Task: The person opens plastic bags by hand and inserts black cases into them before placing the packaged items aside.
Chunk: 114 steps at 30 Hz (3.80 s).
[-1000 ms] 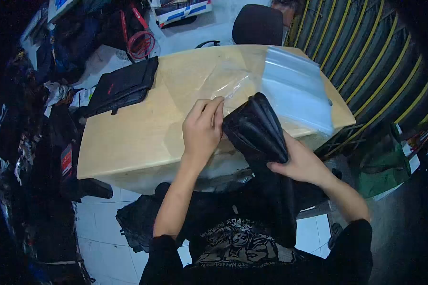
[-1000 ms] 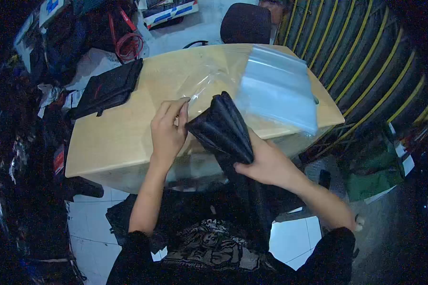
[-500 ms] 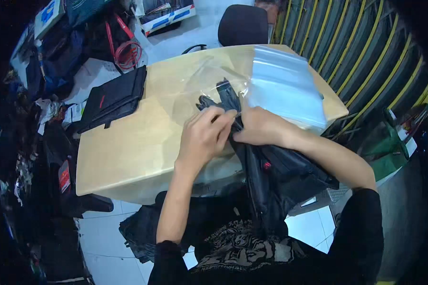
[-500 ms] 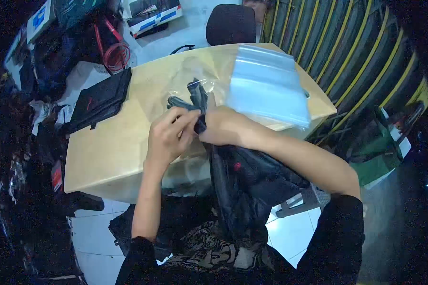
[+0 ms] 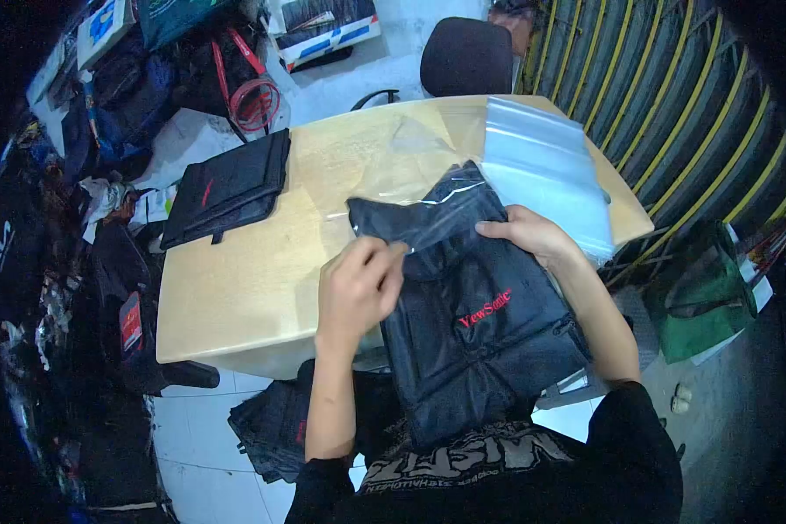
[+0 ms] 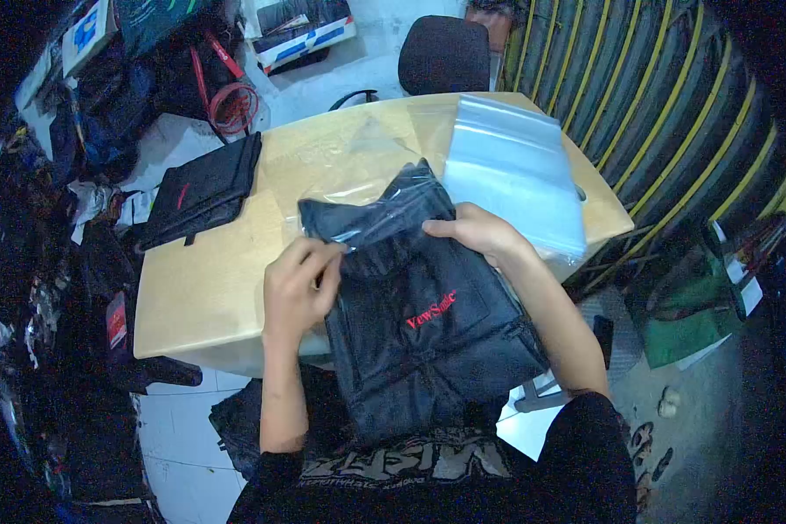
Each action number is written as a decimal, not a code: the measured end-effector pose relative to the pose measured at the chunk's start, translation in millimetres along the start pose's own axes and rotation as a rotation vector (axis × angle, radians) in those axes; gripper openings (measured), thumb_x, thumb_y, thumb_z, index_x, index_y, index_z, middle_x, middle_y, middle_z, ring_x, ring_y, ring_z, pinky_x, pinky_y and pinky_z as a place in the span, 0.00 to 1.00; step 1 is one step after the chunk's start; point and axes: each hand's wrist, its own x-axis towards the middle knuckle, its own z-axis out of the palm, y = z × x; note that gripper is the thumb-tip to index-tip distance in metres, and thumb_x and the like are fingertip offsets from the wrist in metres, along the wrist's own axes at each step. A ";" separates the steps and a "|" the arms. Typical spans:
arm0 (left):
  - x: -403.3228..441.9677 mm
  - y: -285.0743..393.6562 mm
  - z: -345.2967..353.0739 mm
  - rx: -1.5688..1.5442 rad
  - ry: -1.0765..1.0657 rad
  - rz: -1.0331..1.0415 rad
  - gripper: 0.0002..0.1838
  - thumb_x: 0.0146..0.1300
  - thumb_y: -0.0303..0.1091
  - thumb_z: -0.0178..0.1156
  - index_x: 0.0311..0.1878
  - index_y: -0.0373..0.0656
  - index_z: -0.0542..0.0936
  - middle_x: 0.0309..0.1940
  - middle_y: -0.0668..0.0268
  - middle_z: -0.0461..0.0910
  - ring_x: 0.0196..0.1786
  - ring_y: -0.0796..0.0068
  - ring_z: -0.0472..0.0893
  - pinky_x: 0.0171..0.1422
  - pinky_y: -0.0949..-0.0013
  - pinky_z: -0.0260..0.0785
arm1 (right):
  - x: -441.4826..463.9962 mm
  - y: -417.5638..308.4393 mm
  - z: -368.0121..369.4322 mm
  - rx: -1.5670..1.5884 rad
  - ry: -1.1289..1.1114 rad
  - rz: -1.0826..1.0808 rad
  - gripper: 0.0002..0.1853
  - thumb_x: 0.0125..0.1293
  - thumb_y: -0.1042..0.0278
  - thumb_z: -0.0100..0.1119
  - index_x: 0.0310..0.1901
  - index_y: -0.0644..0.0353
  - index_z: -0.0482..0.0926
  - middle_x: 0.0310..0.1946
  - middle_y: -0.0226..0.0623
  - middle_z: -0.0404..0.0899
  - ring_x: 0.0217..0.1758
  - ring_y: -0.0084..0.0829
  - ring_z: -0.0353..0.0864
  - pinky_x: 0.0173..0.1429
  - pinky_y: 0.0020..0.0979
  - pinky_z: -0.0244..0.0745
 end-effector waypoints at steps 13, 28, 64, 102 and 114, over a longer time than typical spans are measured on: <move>25.0 -14.0 27.6 0.302 -0.394 0.070 0.22 0.58 0.35 0.63 0.56 0.42 0.74 0.35 0.62 0.76 0.38 0.60 0.81 0.39 0.58 0.74 | -28.0 55.3 5.4 1.002 -0.045 -0.053 0.26 0.72 0.59 0.49 0.61 0.74 0.68 0.56 0.53 0.76 0.54 0.39 0.81 0.60 0.38 0.77; 91.3 7.1 102.1 -0.016 -0.362 0.449 0.05 0.56 0.30 0.58 0.27 0.41 0.76 0.26 0.58 0.76 0.28 0.56 0.82 0.31 0.58 0.76 | 14.7 51.5 23.6 0.092 0.237 -0.316 0.15 0.70 0.65 0.49 0.48 0.68 0.79 0.44 0.39 0.82 0.45 0.26 0.80 0.49 0.26 0.73; 104.9 -3.6 75.6 0.089 -0.440 0.158 0.08 0.57 0.32 0.59 0.28 0.40 0.82 0.26 0.55 0.80 0.31 0.53 0.82 0.38 0.55 0.75 | -18.2 18.1 11.7 0.523 -0.144 -0.170 0.45 0.66 0.32 0.47 0.64 0.75 0.64 0.64 0.50 0.66 0.68 0.35 0.64 0.71 0.36 0.57; 18.9 -62.5 17.8 0.276 -0.473 -0.262 0.09 0.55 0.29 0.63 0.37 0.38 0.76 0.33 0.53 0.77 0.36 0.51 0.81 0.41 0.55 0.75 | -61.6 84.3 46.2 0.916 0.543 -0.106 0.16 0.57 0.82 0.59 0.49 0.69 0.77 0.45 0.44 0.81 0.47 0.38 0.83 0.56 0.38 0.78; -13.1 -72.8 12.1 -0.919 -0.221 -0.797 0.10 0.61 0.20 0.61 0.46 0.40 0.80 0.33 0.74 0.76 0.35 0.86 0.75 0.40 0.79 0.68 | -63.9 95.8 41.7 1.105 0.532 -0.025 0.11 0.60 0.79 0.57 0.45 0.66 0.79 0.43 0.41 0.82 0.46 0.37 0.83 0.55 0.37 0.79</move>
